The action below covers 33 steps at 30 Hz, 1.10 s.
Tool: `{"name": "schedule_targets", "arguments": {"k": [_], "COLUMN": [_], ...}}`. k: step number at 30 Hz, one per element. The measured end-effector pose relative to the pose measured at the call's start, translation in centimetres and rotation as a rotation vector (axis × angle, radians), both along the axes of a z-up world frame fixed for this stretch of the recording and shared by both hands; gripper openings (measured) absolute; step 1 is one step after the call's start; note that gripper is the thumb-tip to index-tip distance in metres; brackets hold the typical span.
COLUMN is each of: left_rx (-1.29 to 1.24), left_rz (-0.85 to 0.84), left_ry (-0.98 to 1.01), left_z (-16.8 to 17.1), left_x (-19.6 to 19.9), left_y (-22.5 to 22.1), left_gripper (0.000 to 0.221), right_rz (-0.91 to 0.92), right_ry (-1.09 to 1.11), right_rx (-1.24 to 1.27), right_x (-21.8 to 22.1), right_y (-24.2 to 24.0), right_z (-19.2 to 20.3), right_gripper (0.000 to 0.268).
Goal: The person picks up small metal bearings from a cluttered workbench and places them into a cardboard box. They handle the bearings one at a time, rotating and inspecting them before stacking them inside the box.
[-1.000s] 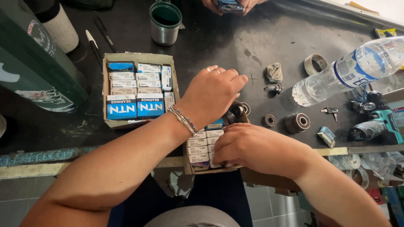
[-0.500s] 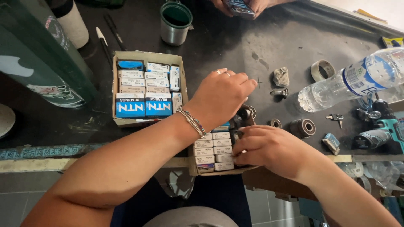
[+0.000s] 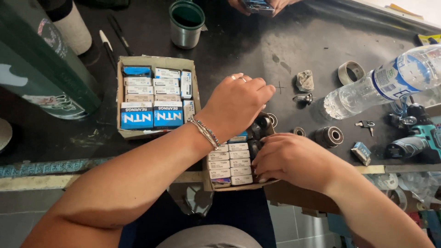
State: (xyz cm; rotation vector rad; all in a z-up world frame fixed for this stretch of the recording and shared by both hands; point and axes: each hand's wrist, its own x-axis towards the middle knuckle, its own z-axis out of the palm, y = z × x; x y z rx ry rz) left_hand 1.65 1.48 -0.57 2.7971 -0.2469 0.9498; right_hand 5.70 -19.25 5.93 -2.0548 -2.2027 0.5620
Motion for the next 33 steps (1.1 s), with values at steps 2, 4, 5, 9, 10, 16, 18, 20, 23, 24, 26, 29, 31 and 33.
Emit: {"name": "schedule_targets", "arguments": {"k": [2, 4, 5, 9, 10, 16, 18, 20, 23, 24, 26, 29, 31, 33], "left_rx": [0.006, 0.012, 0.012, 0.023, 0.010, -0.021, -0.005, 0.009, 0.016, 0.015, 0.018, 0.064, 0.007, 0.009], "left_rz": [0.000, 0.028, 0.024, 0.020, 0.016, 0.027, 0.042, 0.034, 0.018, 0.062, 0.095, 0.077, 0.078, 0.085], "left_ry": [0.010, -0.004, -0.004, -0.003, 0.003, -0.046, -0.047, -0.040, -0.055, -0.065, -0.085, -0.081, -0.014, -0.020], "left_z": [-0.2, -0.7, -0.7, 0.0, 0.1, 0.0, -0.4, -0.6, -0.1, -0.1, 0.1, 0.5, 1.0, 1.4], "left_x": [0.0, 0.3, 0.2, 0.1, -0.1, 0.1, 0.2, 0.1, 0.1, -0.1, -0.2, -0.4, -0.9, -1.0], "left_y": [-0.1, -0.2, -0.2, 0.1, 0.1, -0.1, 0.0, 0.1, 0.3, 0.2, 0.3, 0.5, 0.5, 0.4], "left_gripper": [0.029, 0.031, 0.031, 0.030, 0.028, 0.025, 0.027, 0.028, 0.027, 0.026, 0.025, 0.025, 0.025, 0.024], "right_rz": [-0.019, -0.073, -0.077, -0.186, -0.304, -0.803, -0.744, -0.709, -0.676, -0.700, -0.732, -0.908, -0.883, -0.906], "right_ry": [0.014, -0.011, -0.011, 0.174, 0.315, 0.147, 0.130, 0.117, 0.022, 0.040, 0.048, -0.074, -0.136, -0.151], "right_rx": [-0.037, -0.073, -0.073, 0.188, 0.327, 0.434, 0.386, 0.336, 0.426, 0.476, 0.536, 0.475, 0.453, 0.437], "right_x": [0.0, -0.4, -0.6, -0.7, -0.6, -0.4, -0.4, -0.6, 0.1, 0.9, 2.2, 3.5, 4.1, 4.3], "right_y": [0.4, 1.2, 1.4, -0.1, -1.0, -7.3, -7.7, -7.9, -8.4, -9.0, -9.5, -9.1, -8.5, -8.0], "right_z": [-0.6, 0.0, 0.5, 2.9, 3.5, -2.4, -5.1, -6.2, -5.5, -5.4, -5.5, -6.8, -8.2, -7.8], "right_gripper": [0.018, 0.023, 0.023, 0.024, 0.014, 0.031, 0.042, 0.053, 0.057, 0.050, 0.042, 0.052, 0.059, 0.054]}}
